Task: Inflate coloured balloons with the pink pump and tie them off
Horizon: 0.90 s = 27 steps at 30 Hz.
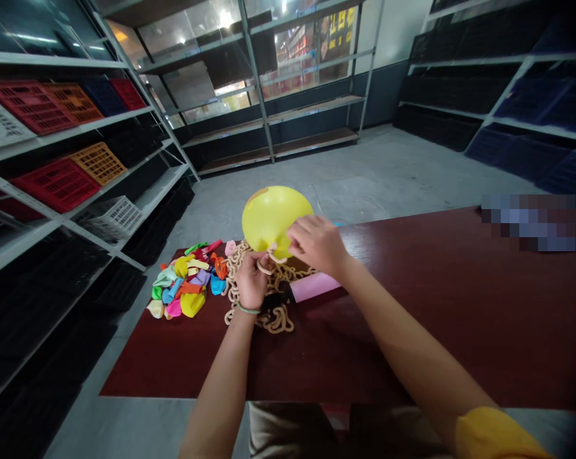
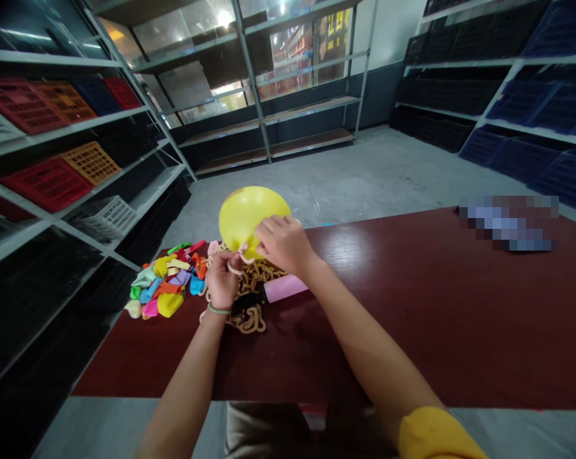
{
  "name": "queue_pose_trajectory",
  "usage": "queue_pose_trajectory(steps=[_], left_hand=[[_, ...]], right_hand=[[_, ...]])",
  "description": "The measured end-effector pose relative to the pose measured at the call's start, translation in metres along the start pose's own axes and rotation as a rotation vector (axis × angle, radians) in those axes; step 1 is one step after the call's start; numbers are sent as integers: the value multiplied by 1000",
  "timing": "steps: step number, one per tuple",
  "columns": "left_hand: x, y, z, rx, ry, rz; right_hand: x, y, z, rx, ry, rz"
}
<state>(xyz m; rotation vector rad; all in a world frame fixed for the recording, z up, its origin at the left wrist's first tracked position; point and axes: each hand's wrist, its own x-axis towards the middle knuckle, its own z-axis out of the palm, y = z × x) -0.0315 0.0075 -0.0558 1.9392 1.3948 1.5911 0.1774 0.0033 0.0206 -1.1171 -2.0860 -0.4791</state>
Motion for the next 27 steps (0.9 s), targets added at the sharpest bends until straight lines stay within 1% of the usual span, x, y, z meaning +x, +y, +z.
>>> queue_pose_trajectory(steps=[3,4,6,9,12,16,20,27], left_hand=[[4,-5,1,-143,38,-116],[5,-6,1,-173,30,-140],[5,-4,2,-180,-2,-160],[3,3,3,-152,-24,-134],[3,10,2,-104,-17,-63],[2,12,2,-73,-44,-27],[2,10,1,-18,-9,-13],[6,11,-3,-11,-20,-80]], right_hand=[[1,11,-9,135,63,118],[2,11,-11,186,57,121],[3,8,-10,242,0,77],[4,-2,-4,192,-102,-8],[3,-10,5,98,-140,-49],[1,-13,11,46,-131,-61],[1,-8,12,52,-131,-70],[-2,4,10,48,-139,-68]])
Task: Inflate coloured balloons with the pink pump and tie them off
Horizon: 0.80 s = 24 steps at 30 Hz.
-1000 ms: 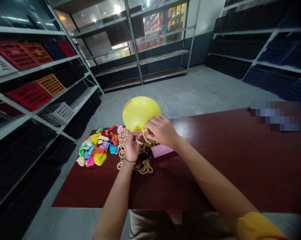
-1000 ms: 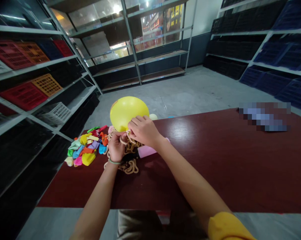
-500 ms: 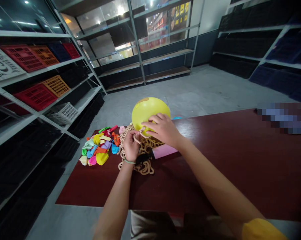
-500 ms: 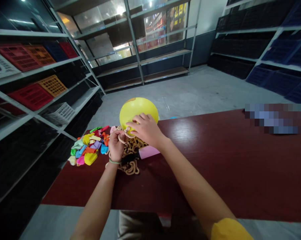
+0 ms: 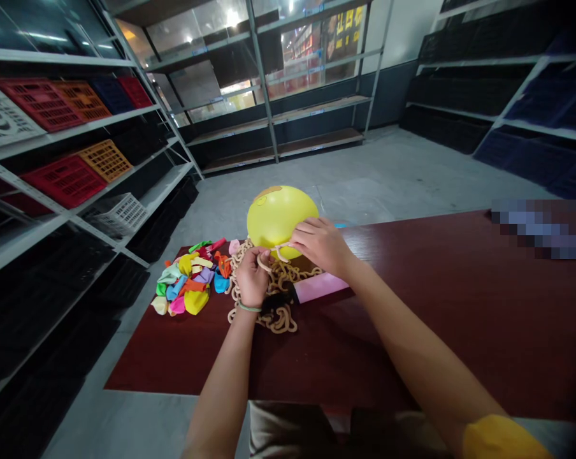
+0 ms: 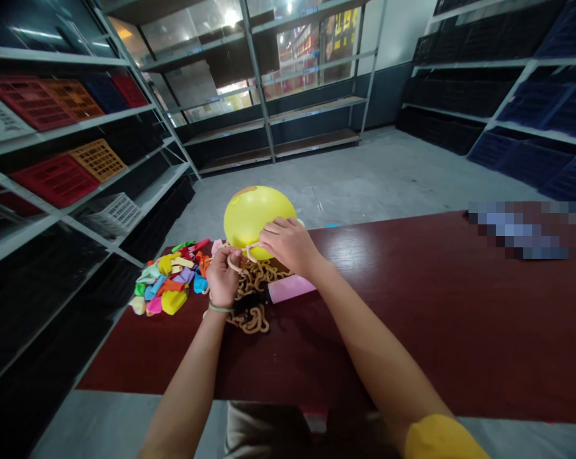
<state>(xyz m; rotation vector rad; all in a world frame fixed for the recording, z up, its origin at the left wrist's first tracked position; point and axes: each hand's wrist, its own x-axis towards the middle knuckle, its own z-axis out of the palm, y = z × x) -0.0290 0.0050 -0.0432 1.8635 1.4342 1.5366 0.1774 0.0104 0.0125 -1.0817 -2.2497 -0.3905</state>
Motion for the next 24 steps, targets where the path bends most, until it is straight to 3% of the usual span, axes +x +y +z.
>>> queue_pose_trajectory(steps=[5,10,14,19,22,24], left_hand=[[-1,-2,4,-65,5,-1],[-11,0,17,-266,-47,-23],[-14,6,22,-320,-88,-28],[-12,7,24,-311,-341,37],[-13,5,27,-344,-367,52],[-13,2,28,-363,-351,24]], right_hand=[[1,-1,2,-30,10,5],[-6,4,-3,40,-2,57],[-36,14,-1,228,-49,188],[-82,23,16,464,47,384],[-93,24,27,507,71,469],[-95,24,31,485,58,439]])
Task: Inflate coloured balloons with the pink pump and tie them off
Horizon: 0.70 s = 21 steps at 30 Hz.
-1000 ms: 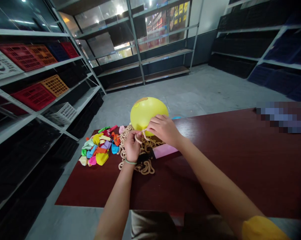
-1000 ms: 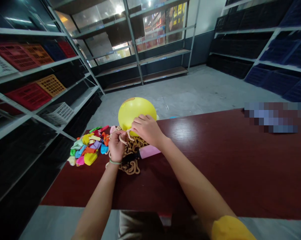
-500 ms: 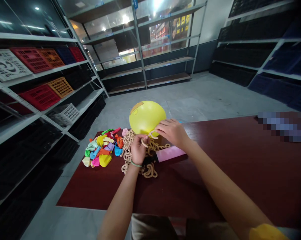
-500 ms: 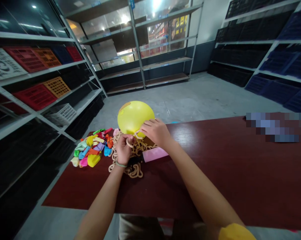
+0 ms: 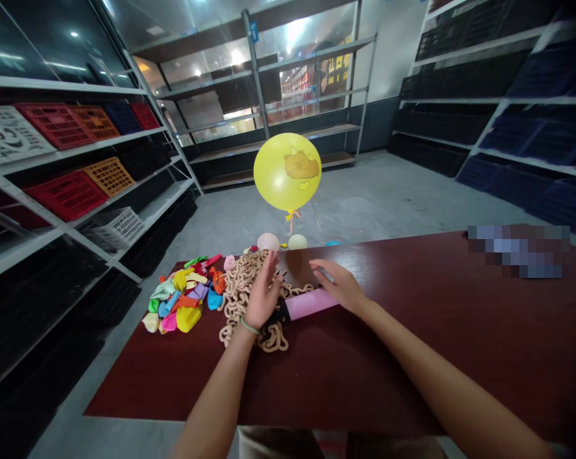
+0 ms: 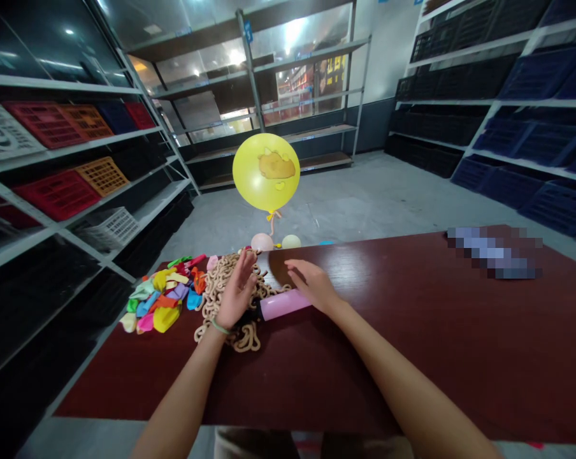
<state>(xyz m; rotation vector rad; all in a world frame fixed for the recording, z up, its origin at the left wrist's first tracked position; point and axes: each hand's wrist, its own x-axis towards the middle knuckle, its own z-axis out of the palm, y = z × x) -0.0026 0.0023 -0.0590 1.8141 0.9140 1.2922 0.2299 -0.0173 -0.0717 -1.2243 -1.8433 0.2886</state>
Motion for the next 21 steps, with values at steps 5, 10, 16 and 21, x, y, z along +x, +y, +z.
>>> queue_pose_trajectory(steps=[5,10,16,21], left_hand=[[1,-2,-6,-16,134,-122],[3,-4,-18,7,226,-149],[14,-3,-40,249,285,-129],[6,7,-77,458,241,-143]], right_hand=[[-4,-7,0,-262,-69,-215],[-8,-30,-1,-403,-308,-366],[-8,-40,-7,-407,-497,-329],[-7,-39,-7,-343,-578,-253]])
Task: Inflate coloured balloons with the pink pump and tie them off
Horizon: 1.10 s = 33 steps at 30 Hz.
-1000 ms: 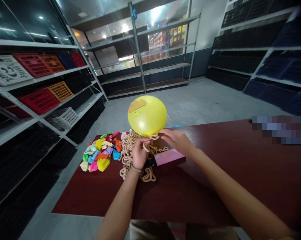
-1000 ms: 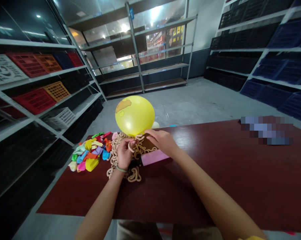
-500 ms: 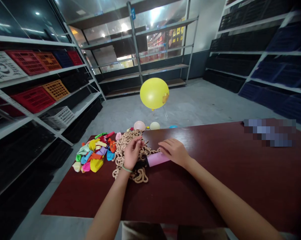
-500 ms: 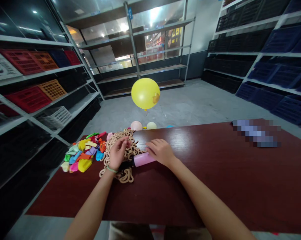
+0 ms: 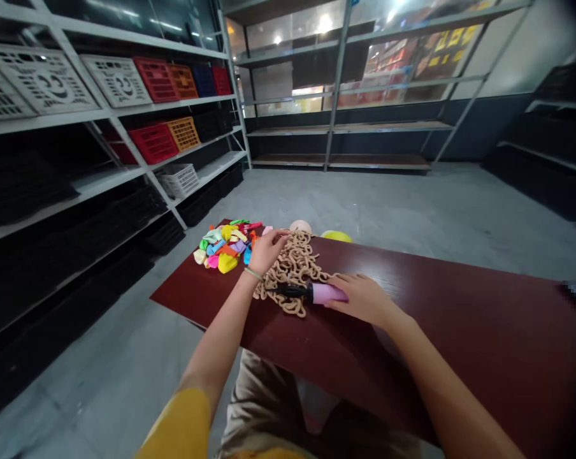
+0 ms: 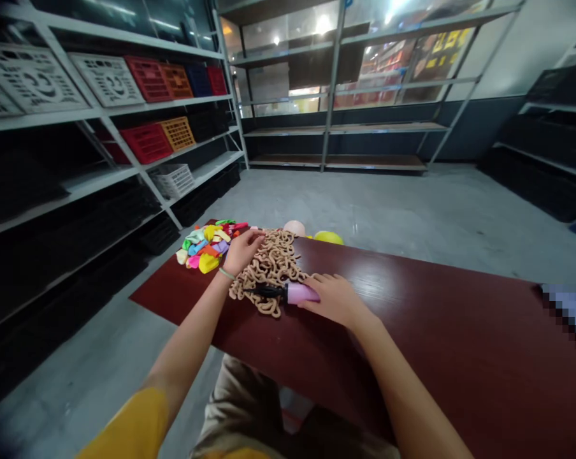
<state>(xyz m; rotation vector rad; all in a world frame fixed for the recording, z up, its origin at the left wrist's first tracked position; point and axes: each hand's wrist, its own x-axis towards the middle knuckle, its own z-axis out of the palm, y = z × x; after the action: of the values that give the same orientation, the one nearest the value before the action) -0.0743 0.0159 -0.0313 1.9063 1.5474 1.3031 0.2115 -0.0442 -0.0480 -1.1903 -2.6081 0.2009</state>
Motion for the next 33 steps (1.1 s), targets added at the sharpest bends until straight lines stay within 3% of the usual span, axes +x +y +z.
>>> queue_pose_trajectory(steps=[5,8,14,19,23,27,30,33], left_hand=[[-23,-39,-46,259,100,-93],[-27,-59,-56,342,137,-181],[-6,-67,-35,559,30,-256],[-3,-77,-23,578,42,-295],[-3,-79,-33,362,225,-198],[8,-53,-43,28,356,-86],[18,-21,-37,-342,254,-96],[23,8,-15,-758,98,-220]], right_hand=[[4,-9,4,5,-1,70],[6,-14,10,-36,93,136],[8,-16,28,-79,317,241],[10,-15,30,-73,380,273],[12,-14,32,-40,439,315],[13,-10,37,34,531,359],[13,-5,37,120,561,429],[12,0,34,189,570,513]])
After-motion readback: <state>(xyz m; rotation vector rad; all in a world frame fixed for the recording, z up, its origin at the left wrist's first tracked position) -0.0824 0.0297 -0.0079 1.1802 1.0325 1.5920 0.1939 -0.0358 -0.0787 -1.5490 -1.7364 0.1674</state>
